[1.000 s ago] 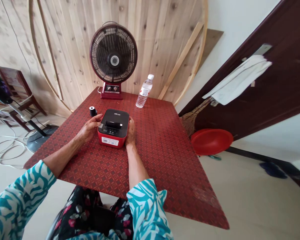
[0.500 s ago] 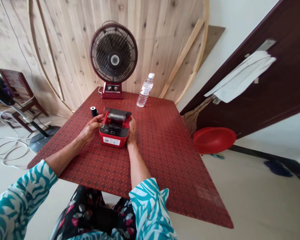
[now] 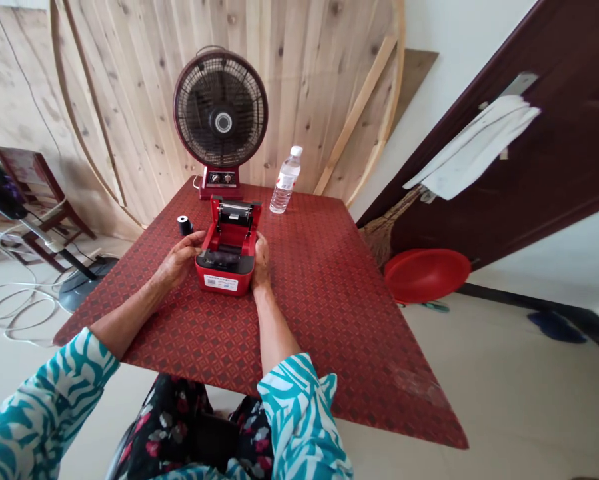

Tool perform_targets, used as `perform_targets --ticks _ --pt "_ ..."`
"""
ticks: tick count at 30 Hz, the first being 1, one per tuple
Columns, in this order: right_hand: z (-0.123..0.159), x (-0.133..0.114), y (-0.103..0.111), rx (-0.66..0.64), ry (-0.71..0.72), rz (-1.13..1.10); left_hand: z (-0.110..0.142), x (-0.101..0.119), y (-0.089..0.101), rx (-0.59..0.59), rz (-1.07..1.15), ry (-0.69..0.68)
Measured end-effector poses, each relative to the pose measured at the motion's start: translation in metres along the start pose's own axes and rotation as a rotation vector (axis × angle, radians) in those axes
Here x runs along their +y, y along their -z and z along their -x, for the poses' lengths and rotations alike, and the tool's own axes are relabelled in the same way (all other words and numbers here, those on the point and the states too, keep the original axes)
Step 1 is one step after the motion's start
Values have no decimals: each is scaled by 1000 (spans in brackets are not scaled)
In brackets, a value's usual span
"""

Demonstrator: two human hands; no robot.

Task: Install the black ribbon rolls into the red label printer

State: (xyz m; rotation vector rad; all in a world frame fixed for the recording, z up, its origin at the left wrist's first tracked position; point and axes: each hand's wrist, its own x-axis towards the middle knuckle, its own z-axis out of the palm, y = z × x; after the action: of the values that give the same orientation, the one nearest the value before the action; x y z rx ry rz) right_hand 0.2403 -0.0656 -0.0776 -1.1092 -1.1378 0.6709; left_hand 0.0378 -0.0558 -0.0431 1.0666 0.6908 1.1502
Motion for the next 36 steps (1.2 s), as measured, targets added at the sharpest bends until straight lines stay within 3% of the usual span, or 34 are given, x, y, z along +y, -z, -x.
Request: perform_targets --ticks 5,10,12,15,18,20,25,29,31,36 --pt "-2 0 -1 50 -25 -1 7 14 -6 30 -112 -14" --pt "-5 4 -2 62 -22 -41 0 46 -10 46 -492 -159" --pt "-6 6 -2 68 -16 -61 -12 60 -16 -59 -675 -226" --pt "-6 8 -3 70 -16 -81 -37 72 -30 -333 -886 -268" --pt "-6 8 -4 68 -20 -109 -66 67 -43 -587 -1044 -148" --pt "-6 8 -5 67 -28 -113 -83 58 -48 -657 -1093 -72" --pt "-5 7 -5 81 -61 -96 -109 41 -47 -632 -1037 -6" --pt "-5 8 -4 65 -69 -101 -108 46 -44 -733 -1142 39" --pt "-5 8 -4 60 -70 -99 -101 50 -43 -734 -1248 -9" --pt "-5 6 -4 63 -56 -97 -82 57 -45 -594 -1406 -168"
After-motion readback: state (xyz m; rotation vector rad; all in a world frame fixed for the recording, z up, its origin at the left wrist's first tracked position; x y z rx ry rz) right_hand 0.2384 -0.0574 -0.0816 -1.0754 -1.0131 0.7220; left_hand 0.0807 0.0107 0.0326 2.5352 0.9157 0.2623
